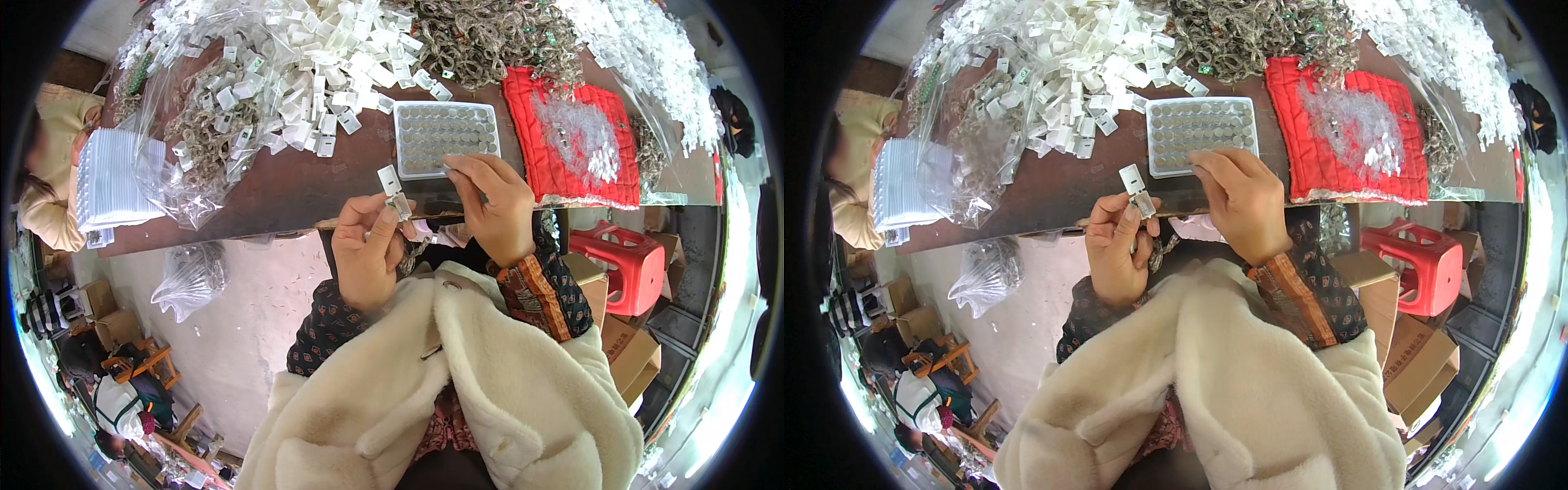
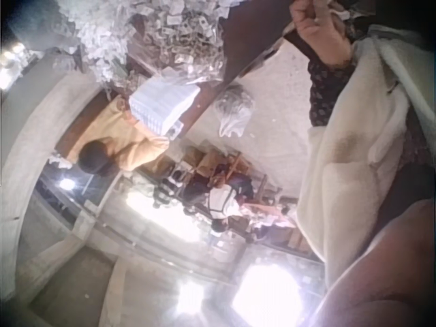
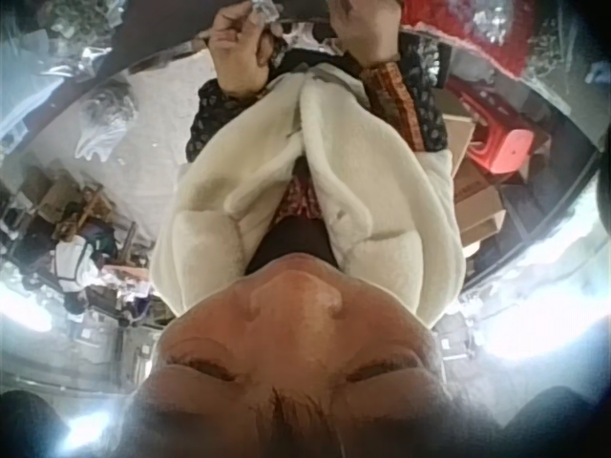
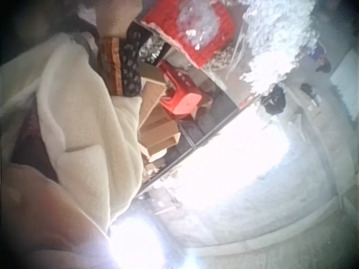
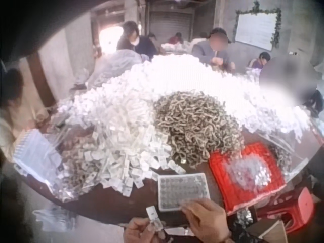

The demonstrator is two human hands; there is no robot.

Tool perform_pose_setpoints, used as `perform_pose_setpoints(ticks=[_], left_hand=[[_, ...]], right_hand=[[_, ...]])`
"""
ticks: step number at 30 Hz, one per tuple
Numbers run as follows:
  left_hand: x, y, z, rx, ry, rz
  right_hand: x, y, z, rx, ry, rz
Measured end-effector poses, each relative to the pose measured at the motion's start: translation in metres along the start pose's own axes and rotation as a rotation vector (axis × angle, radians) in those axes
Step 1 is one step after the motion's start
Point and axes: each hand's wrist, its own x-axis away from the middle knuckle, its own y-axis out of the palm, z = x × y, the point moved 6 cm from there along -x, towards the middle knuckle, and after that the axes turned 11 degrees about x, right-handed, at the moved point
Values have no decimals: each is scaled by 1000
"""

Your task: The person repeatedly picks small white plastic housings and green circuit boards from a table, inserts the boards into the housings, and uses a lighter to heat-seal the assembly. Finished units are placed into a white plastic tray. The process is repeated for multiple units.

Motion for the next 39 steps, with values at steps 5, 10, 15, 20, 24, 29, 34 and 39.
perform_pose_setpoints(ticks=[5, 10, 15, 20, 24, 29, 34, 39], left_hand=[[-3, 1, 1, -64, 19, -7], [-6, 0, 1, -18, -49, -8], [-6, 4, 0, 5, -40, -43], [-3, 8, 1, -59, -15, -65], [-2, 12, 0, 37, -51, -75], [0, 16, 1, 4, -77, -77], [0, 13, 0, -10, -60, -39], [-3, 6, 1, 62, -72, -38]], right_hand=[[-2, 17, 4, 199, -41, -30], [-11, 20, -1, 209, -59, -106], [-7, 3, -26, -73, -153, -41], [0, -5, -45, -68, -261, -56], [-1, -9, -46, -84, -267, 37], [2, -9, -51, -18, -402, 123], [5, -5, -49, -33, -398, 120], [9, 5, -54, 43, -470, 123]])
